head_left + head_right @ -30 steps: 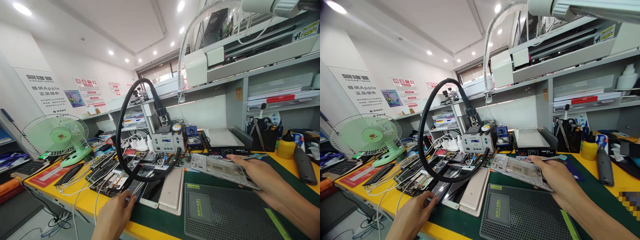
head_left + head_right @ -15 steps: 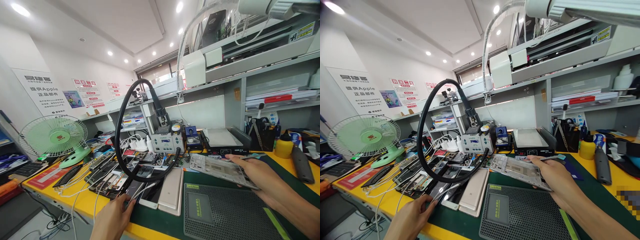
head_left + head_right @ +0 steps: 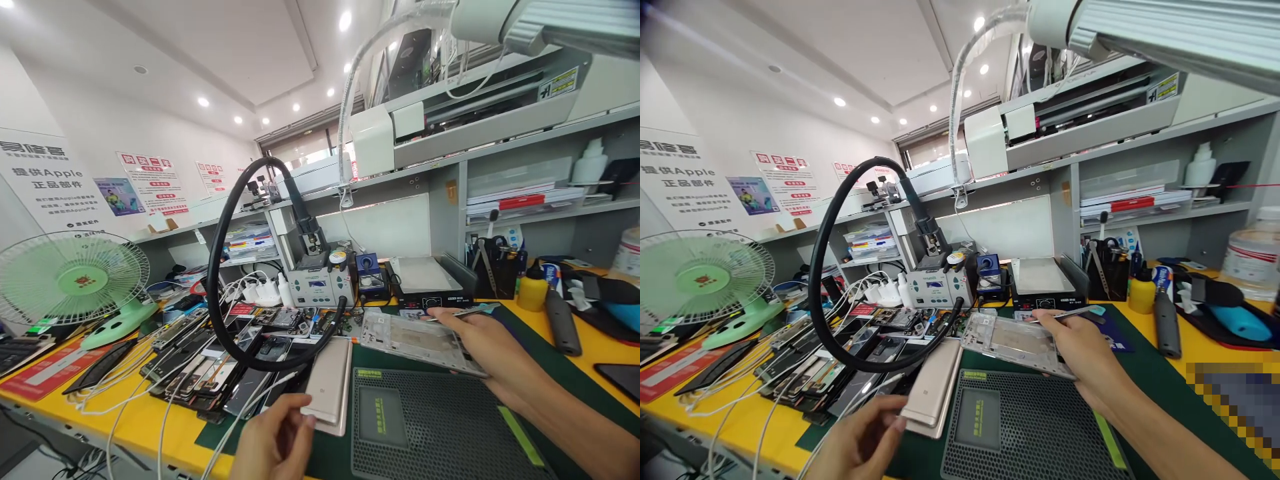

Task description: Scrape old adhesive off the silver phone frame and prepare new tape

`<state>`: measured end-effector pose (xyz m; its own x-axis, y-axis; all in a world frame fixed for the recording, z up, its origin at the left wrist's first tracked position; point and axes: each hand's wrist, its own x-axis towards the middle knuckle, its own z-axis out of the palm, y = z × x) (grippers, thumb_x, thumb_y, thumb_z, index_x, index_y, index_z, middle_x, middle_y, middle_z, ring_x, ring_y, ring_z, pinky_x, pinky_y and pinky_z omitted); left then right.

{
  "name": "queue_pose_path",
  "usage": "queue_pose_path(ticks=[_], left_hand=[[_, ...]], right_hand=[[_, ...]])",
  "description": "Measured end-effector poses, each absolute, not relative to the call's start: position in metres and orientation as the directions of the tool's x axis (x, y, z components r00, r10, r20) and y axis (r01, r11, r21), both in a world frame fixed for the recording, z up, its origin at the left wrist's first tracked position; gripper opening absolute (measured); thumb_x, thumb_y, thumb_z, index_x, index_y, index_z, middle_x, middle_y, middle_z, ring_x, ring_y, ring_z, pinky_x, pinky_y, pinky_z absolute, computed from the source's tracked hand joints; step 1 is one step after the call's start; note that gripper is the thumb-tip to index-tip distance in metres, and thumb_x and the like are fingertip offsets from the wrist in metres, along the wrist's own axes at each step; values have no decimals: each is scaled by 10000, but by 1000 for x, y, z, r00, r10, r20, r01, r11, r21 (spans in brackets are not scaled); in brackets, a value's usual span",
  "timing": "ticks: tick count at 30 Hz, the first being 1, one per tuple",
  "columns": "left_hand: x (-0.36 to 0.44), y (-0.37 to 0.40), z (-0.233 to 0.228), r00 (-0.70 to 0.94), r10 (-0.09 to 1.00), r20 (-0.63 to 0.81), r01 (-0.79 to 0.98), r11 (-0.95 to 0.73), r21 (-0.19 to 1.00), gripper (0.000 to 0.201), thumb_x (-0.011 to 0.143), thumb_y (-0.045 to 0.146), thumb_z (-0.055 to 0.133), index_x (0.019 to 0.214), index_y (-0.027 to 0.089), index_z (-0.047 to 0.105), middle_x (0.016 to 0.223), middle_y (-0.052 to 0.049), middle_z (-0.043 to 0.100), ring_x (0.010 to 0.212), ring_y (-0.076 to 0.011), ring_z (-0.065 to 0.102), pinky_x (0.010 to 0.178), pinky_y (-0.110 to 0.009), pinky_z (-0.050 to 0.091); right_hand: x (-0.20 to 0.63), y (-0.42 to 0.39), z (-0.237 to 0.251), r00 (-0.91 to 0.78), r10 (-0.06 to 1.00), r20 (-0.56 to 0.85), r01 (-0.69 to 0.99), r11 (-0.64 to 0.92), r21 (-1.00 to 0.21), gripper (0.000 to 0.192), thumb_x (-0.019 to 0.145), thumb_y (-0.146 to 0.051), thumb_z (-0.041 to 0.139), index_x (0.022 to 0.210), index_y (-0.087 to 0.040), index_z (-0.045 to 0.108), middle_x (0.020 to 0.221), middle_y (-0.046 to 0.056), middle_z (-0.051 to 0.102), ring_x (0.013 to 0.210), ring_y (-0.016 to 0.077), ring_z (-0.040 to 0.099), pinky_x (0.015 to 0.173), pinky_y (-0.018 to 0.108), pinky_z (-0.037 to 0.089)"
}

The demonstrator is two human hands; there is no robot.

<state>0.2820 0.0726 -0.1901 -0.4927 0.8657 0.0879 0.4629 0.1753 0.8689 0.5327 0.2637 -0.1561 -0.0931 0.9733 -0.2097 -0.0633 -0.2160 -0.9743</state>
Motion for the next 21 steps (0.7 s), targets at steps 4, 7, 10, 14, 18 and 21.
queue_pose_path(ticks=[4, 7, 10, 14, 18, 21], left_hand=[[311, 124, -186, -331, 942, -56, 51, 78, 996, 698, 766, 655, 686, 1232, 138, 635, 1011, -122, 686, 694, -211, 625, 513, -289, 503], [321, 163, -172, -108, 978, -179, -248, 148, 957, 634, 902, 641, 503, 1238, 120, 632, 1148, -169, 681, 923, -274, 682, 663, -370, 604], [328, 190, -162, 133, 936, -325, -394, 351, 849, 655, 935, 643, 445, 1204, 86, 660, 1030, -188, 742, 827, -310, 732, 640, -442, 626], [333, 208, -162, 252, 854, -455, -464, 519, 718, 582, 943, 581, 511, 1229, 95, 654, 981, -172, 781, 693, -284, 748, 496, -389, 622], [332, 211, -167, 257, 833, -491, -508, 548, 664, 480, 952, 468, 554, 1255, 107, 647, 1062, -169, 784, 698, -294, 761, 467, -393, 626], [332, 208, -170, 248, 835, -492, -537, 541, 647, 464, 959, 442, 551, 1272, 113, 646, 1108, -169, 777, 764, -319, 768, 472, -407, 628]], right_hand=[[532, 262, -160, -165, 982, -87, -55, -97, -994, 224, 857, -375, 736, 921, -165, 781, 876, 72, 798, 779, 227, 741, 528, 217, 544], [531, 260, -164, -208, 977, 39, -48, 29, -998, 270, 869, -427, 724, 899, -165, 784, 950, 59, 797, 900, 211, 721, 664, 190, 536], [531, 258, -166, -238, 965, 111, -20, 109, -994, 371, 872, -527, 697, 891, -162, 765, 903, 55, 787, 866, 226, 716, 681, 218, 535], [533, 260, -169, -270, 950, 159, 40, 176, -983, 453, 888, -609, 638, 905, -166, 732, 813, 59, 755, 768, 248, 706, 606, 266, 529], [535, 263, -170, -276, 938, 212, 113, 251, -961, 448, 925, -594, 584, 910, -171, 728, 891, 88, 748, 811, 261, 695, 627, 296, 521], [534, 263, -168, -282, 926, 252, 160, 304, -939, 407, 936, -553, 579, 897, -178, 731, 924, 91, 746, 843, 261, 688, 665, 311, 516]])
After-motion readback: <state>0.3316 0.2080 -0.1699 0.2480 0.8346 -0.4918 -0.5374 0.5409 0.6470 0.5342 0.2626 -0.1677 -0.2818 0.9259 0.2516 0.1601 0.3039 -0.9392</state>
